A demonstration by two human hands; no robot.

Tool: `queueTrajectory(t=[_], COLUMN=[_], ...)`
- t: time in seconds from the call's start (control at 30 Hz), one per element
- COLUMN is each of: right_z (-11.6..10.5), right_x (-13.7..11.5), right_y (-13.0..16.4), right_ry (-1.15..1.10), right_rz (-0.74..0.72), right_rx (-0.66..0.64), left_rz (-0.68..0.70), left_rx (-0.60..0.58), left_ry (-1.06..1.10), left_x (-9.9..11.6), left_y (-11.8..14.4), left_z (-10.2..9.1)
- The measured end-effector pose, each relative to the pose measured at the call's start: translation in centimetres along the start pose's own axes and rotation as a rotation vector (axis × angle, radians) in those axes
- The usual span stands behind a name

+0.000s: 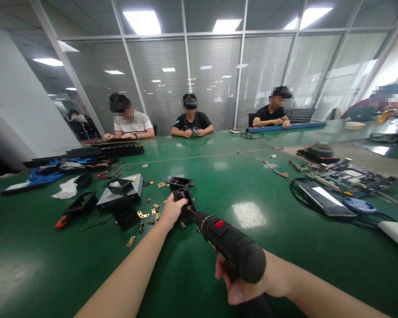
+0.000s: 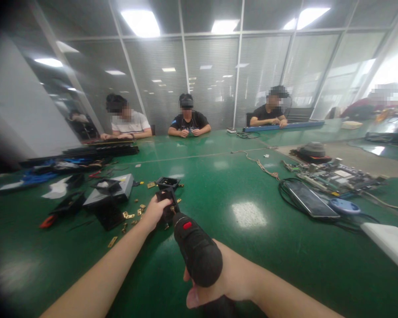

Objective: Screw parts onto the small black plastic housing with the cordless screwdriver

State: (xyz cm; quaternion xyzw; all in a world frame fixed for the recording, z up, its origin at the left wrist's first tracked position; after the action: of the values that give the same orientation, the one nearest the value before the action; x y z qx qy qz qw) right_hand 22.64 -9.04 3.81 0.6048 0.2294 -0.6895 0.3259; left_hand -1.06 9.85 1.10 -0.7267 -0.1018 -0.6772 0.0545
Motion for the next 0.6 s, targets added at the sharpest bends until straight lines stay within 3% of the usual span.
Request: queueTrajectory(t=[0.17,0.6], right_z=[-0.1,-0.1], right_x=[0.6,1.0], right_y=[0.0,-0.2], right_ry=[0.014,0.02], right_rz=[0.064,0.06], right_rx=[0.016,0.007], left_rz=[0.01,0.022], left_rx=[0.005,0.013], left_ry=[-0.009,-0.021], left_x=[0.3,0.6], left_y=[0.1,0.4], left_z=[-0.1,-0.1])
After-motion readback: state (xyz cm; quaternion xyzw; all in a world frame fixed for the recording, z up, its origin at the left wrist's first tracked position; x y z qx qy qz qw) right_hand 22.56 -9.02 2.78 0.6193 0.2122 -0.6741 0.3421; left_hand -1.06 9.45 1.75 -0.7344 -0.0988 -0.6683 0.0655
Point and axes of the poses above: each hand's wrist, its own y-axis away from the middle knuckle, its own z-axis out of the palm, x = y × z, the point moved 9 cm from there along -y, towards the middle knuckle, and after that the axes turned 5 degrees about -z, right-handed, at the moved point
